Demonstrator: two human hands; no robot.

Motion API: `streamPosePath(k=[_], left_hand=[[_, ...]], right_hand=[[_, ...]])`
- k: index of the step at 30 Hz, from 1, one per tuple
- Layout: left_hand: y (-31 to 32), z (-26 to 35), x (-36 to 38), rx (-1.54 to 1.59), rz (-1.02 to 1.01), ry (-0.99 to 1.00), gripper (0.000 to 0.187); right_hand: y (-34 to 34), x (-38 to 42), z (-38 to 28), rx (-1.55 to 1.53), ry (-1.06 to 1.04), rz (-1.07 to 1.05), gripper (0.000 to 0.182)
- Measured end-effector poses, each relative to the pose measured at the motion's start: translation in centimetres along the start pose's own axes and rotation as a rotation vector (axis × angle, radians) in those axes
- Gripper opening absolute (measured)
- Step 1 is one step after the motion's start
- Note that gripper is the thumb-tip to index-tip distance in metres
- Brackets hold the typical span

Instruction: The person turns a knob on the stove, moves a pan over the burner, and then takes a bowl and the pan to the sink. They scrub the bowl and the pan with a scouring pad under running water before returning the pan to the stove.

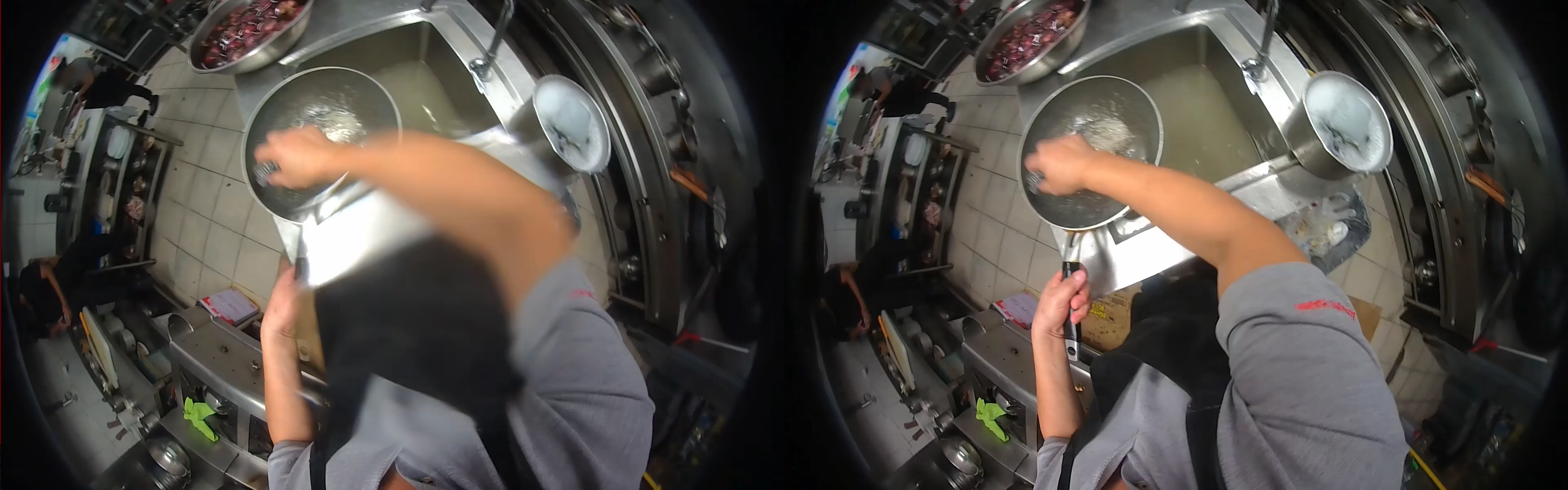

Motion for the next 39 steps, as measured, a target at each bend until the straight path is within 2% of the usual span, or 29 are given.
streamPosePath(k=[1,3,5,7,8,10,12,13,15,16,18,21,22,23,24,26,28,30,32,33,35,36,37,38,39], left_hand=[[1.4,1.6,0.7,-0.049,-0.069,0.030,0.017],[2.0,2.2,1.4,-0.062,-0.037,0.011,0.018],[1.9,2.8,1.7,-0.005,-0.088,0.031,0.019],[1.7,3.3,1.8,0.010,-0.078,0.028,0.020],[1.7,3.5,1.7,0.016,-0.079,0.031,0.020],[1.7,3.9,1.7,0.009,-0.106,0.052,0.021],[1.9,4.6,1.8,0.000,-0.085,0.052,0.021],[2.2,4.9,1.6,-0.009,-0.071,0.052,0.022],[2.2,5.6,1.1,-0.015,-0.087,0.057,0.021],[2.3,5.7,1.0,-0.017,-0.094,0.050,0.021],[3.0,6.5,1.0,-0.018,-0.088,0.043,0.021],[3.5,7.2,0.3,-0.038,-0.082,0.051,0.021],[3.5,7.3,0.1,-0.044,-0.092,0.044,0.021],[3.6,7.5,0.0,-0.050,-0.100,0.035,0.021],[3.8,7.8,0.0,-0.050,-0.101,0.019,0.021],[4.8,8.3,-0.2,-0.075,-0.099,0.014,0.020],[5.3,8.5,-0.6,-0.094,-0.092,0.026,0.020],[5.5,8.2,-1.5,-0.139,-0.103,0.037,0.020],[6.3,8.4,-1.7,-0.148,-0.109,0.044,0.020],[6.7,8.3,-1.6,-0.156,-0.119,0.040,0.020],[7.4,8.5,-1.9,-0.150,-0.119,0.031,0.019],[7.6,8.4,-2.2,-0.142,-0.147,0.016,0.019],[8.0,8.3,-2.4,-0.137,-0.178,-0.005,0.019],[8.7,8.5,-2.5,-0.080,-0.116,-0.088,0.020],[8.9,8.4,-2.9,-0.080,-0.118,-0.088,0.020]], right_hand=[[-2.3,0.6,0.0,-0.024,-0.056,0.210,0.034],[-8.1,3.7,0.3,0.023,-0.068,0.524,0.034],[-12.9,8.8,1.0,0.045,0.122,0.583,0.039],[-13.9,14.8,3.0,0.166,0.219,0.565,0.036],[-13.5,18.2,4.7,0.183,0.250,0.482,0.035],[-10.8,25.0,7.2,0.419,0.284,0.437,0.042],[-13.8,26.4,2.3,0.308,0.708,0.198,0.056],[-14.8,26.6,1.1,0.312,0.710,0.206,0.056],[-15.6,27.1,0.4,0.241,0.861,0.126,0.068],[-15.2,27.8,1.2,0.240,0.864,0.130,0.068],[-14.6,29.3,2.1,0.395,0.492,0.353,0.073],[-15.8,28.9,1.5,0.379,0.623,0.287,0.072],[-16.2,28.3,1.2,0.383,0.623,0.293,0.072],[-16.8,27.6,0.6,0.357,0.495,0.387,0.070],[-16.9,26.8,0.0,0.329,0.369,0.479,0.068],[-15.0,24.0,2.2,-0.079,0.643,0.501,0.060],[-10.4,21.2,10.8,-0.116,0.814,0.695,0.057],[-8.3,18.8,18.9,-0.367,1.102,0.955,0.056],[-7.9,18.4,24.4,-0.879,1.276,0.914,0.053],[-7.1,17.6,24.7,-1.367,1.210,1.207,0.048],[-8.0,17.3,25.9,-1.569,1.065,1.244,0.042],[-9.2,16.6,24.5,-1.568,1.062,1.236,0.042],[-11.0,16.4,22.9,-1.474,0.821,1.251,0.037],[-12.8,16.0,21.0,-1.372,0.584,1.256,0.032],[-13.2,15.5,20.0,-1.370,0.583,1.257,0.032]])
Point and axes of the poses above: each hand's wrist, its own x-axis away from the middle knuckle, its own y-axis out of the palm, z = x × y, the point moved 3 cm from there along -x, towards the middle knuckle, and after that the axes turned 2 degrees about y, right-handed, at the moved point
